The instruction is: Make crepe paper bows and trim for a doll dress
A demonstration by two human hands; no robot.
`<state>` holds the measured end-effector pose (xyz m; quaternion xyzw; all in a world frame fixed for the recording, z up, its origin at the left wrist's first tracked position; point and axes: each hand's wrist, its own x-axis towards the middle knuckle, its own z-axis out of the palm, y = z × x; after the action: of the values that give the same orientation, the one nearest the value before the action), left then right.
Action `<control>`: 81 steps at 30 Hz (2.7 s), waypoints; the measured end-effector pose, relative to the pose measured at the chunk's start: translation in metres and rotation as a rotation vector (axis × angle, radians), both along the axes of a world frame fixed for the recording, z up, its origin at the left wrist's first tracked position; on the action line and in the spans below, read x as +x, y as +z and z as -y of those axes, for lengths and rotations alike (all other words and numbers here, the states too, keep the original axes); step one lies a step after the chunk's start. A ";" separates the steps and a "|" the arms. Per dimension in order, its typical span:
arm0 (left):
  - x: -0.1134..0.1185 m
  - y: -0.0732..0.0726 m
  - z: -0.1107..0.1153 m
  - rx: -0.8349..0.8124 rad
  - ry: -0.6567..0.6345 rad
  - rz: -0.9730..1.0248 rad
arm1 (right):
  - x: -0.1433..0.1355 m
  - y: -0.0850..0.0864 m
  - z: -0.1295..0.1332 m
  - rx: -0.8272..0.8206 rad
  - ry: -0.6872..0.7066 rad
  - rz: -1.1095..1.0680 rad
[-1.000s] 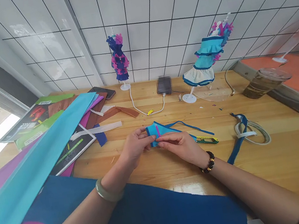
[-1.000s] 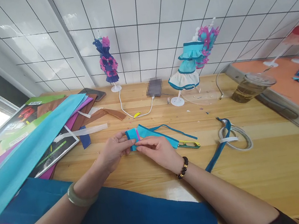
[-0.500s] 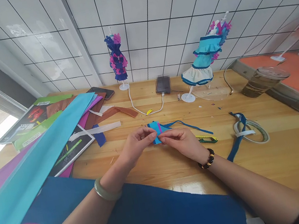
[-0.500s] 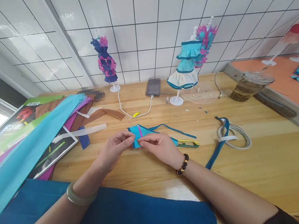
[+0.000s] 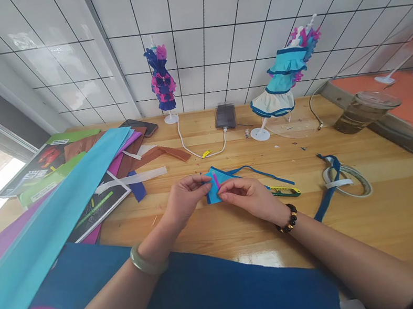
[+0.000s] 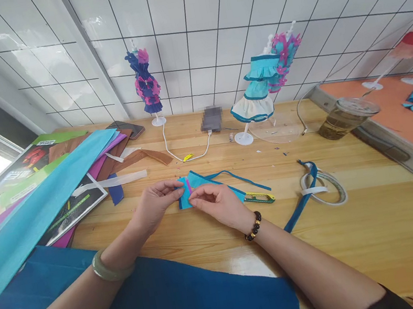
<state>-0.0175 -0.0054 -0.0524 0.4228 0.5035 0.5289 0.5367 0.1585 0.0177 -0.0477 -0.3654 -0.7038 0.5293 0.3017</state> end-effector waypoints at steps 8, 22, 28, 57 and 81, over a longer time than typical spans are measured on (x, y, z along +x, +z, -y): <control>0.004 0.007 0.007 0.041 -0.132 -0.036 | -0.003 0.001 -0.002 -0.118 -0.145 -0.101; 0.004 0.005 0.006 -0.087 -0.199 -0.016 | -0.003 0.003 -0.002 -0.120 -0.186 -0.073; 0.005 0.001 0.004 -0.112 -0.154 0.074 | -0.004 0.002 -0.002 -0.163 -0.184 -0.093; 0.005 0.004 0.004 -0.001 -0.143 0.028 | 0.001 -0.007 -0.004 0.102 -0.150 -0.031; 0.007 -0.003 0.007 0.078 -0.087 -0.187 | 0.005 -0.002 -0.005 0.424 -0.144 0.092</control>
<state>-0.0107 -0.0123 -0.0552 0.5124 0.5117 0.4823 0.4930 0.1640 0.0227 -0.0502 -0.3668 -0.7844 0.3293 0.3766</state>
